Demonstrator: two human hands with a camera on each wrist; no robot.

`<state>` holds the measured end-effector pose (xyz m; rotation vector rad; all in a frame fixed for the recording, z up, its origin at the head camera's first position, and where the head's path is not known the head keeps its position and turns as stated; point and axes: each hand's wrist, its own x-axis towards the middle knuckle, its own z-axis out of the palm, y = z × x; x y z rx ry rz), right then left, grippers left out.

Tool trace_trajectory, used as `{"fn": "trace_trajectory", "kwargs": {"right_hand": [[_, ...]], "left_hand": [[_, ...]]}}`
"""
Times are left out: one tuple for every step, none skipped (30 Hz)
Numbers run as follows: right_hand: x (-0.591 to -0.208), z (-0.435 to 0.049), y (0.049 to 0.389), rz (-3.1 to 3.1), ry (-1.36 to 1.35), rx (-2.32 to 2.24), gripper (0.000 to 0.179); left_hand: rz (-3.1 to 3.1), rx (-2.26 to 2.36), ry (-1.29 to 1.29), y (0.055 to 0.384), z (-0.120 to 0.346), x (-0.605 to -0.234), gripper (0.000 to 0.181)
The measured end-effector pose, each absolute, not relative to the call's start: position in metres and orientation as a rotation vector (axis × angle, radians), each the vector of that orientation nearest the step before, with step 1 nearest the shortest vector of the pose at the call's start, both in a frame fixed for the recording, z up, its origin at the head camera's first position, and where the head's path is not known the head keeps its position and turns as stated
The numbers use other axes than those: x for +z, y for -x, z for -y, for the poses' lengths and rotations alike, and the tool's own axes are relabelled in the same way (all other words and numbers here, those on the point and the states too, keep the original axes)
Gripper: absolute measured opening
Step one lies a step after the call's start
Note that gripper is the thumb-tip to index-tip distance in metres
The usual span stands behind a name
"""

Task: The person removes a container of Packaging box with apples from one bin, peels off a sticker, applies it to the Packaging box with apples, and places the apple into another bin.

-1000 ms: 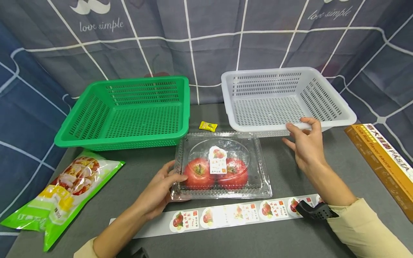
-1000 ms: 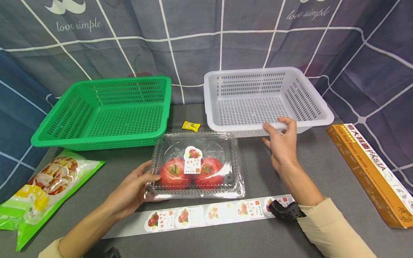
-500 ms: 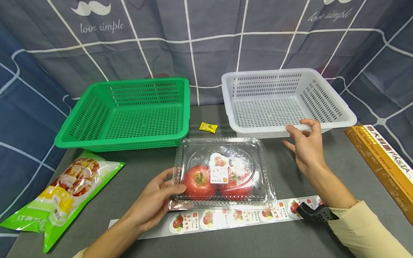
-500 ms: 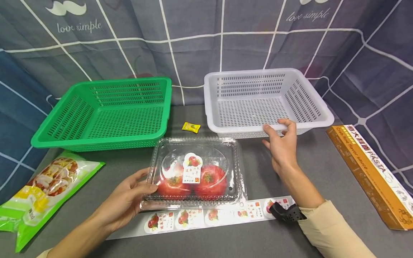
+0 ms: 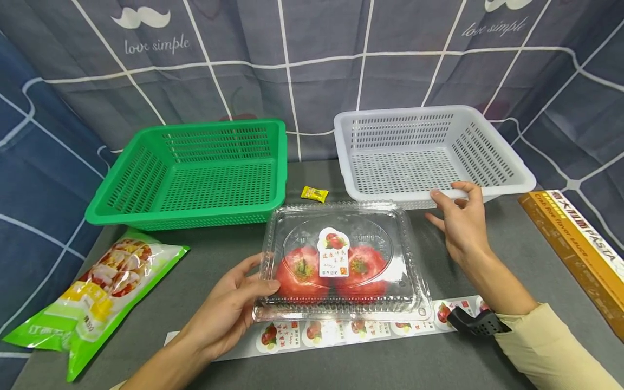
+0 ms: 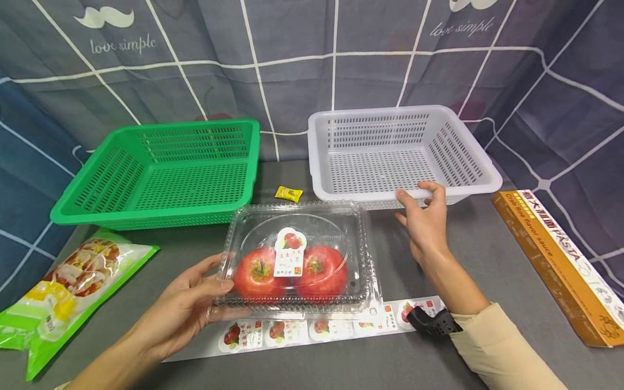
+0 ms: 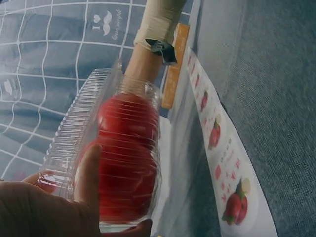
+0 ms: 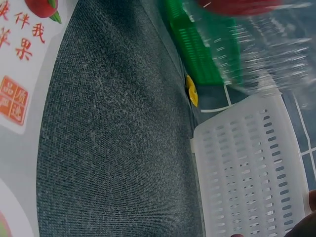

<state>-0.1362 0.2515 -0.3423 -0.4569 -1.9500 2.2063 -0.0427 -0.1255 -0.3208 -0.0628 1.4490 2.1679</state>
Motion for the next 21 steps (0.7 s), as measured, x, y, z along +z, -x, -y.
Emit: {"fn": "trace_trajectory", "kwargs": {"right_hand": [[-0.342,-0.252,0.136,1.948,0.459,2.203,0.038],[-0.342,-0.252,0.136,1.950,0.458,2.203,0.039],[-0.342,-0.252,0.136,1.950,0.456,2.203,0.040],[-0.342,-0.252,0.136,1.954,0.454,2.201,0.042],[-0.342,-0.253,0.136,1.950,0.455,2.200,0.042],[-0.342,-0.253,0.136,1.952,0.454,2.195,0.042],[-0.342,-0.253,0.135,1.950,0.452,2.193,0.042],[-0.342,-0.253,0.135,1.950,0.449,2.190,0.041],[-0.342,-0.253,0.136,1.946,0.446,2.188,0.040],[-0.342,-0.253,0.136,1.947,0.443,2.182,0.038],[-0.342,-0.252,0.136,1.943,0.440,2.182,0.037],[-0.343,-0.252,0.136,1.953,0.432,2.177,0.037],[-0.343,-0.251,0.137,1.961,0.430,2.171,0.036],[-0.343,-0.251,0.137,1.974,0.432,2.163,0.037],[-0.343,-0.251,0.137,1.989,0.435,2.152,0.038],[-0.343,-0.251,0.137,2.011,0.442,2.137,0.039],[-0.343,-0.251,0.137,2.031,0.447,2.126,0.041],[-0.343,-0.252,0.136,2.056,0.453,2.110,0.043],[-0.343,-0.253,0.136,2.075,0.463,2.097,0.044],[-0.343,-0.253,0.135,2.086,0.473,2.090,0.045],[-0.343,-0.254,0.135,2.087,0.479,2.089,0.045]], "left_hand": [[-1.454,2.168,0.045,0.042,0.125,-0.319,0.075],[-1.457,2.171,0.026,0.041,0.125,-0.317,0.074],[-1.454,2.179,0.004,0.041,0.125,-0.315,0.073],[-1.449,2.187,-0.020,0.041,0.124,-0.312,0.072],[-1.455,2.193,-0.033,0.041,0.123,-0.310,0.072],[-1.456,2.199,-0.040,0.043,0.122,-0.307,0.071],[-1.449,2.207,-0.050,0.045,0.122,-0.305,0.070],[-1.444,2.214,-0.051,0.047,0.121,-0.303,0.068],[-1.438,2.221,-0.050,0.050,0.121,-0.302,0.067],[-1.437,2.225,-0.049,0.054,0.120,-0.300,0.066],[-1.443,2.226,-0.047,0.058,0.121,-0.299,0.065],[-1.431,2.233,-0.049,0.062,0.121,-0.299,0.065],[-1.419,2.241,-0.048,0.066,0.122,-0.298,0.065],[-1.407,2.247,-0.047,0.069,0.122,-0.298,0.065],[-1.388,2.255,-0.053,0.072,0.122,-0.297,0.065],[-1.371,2.261,-0.065,0.075,0.122,-0.297,0.065],[-1.354,2.267,-0.069,0.078,0.121,-0.296,0.064],[-1.342,2.273,-0.073,0.080,0.119,-0.295,0.065],[-1.343,2.277,-0.080,0.083,0.117,-0.294,0.064],[-1.345,2.281,-0.086,0.085,0.115,-0.292,0.063],[-1.349,2.287,-0.084,0.088,0.112,-0.290,0.063]]}}
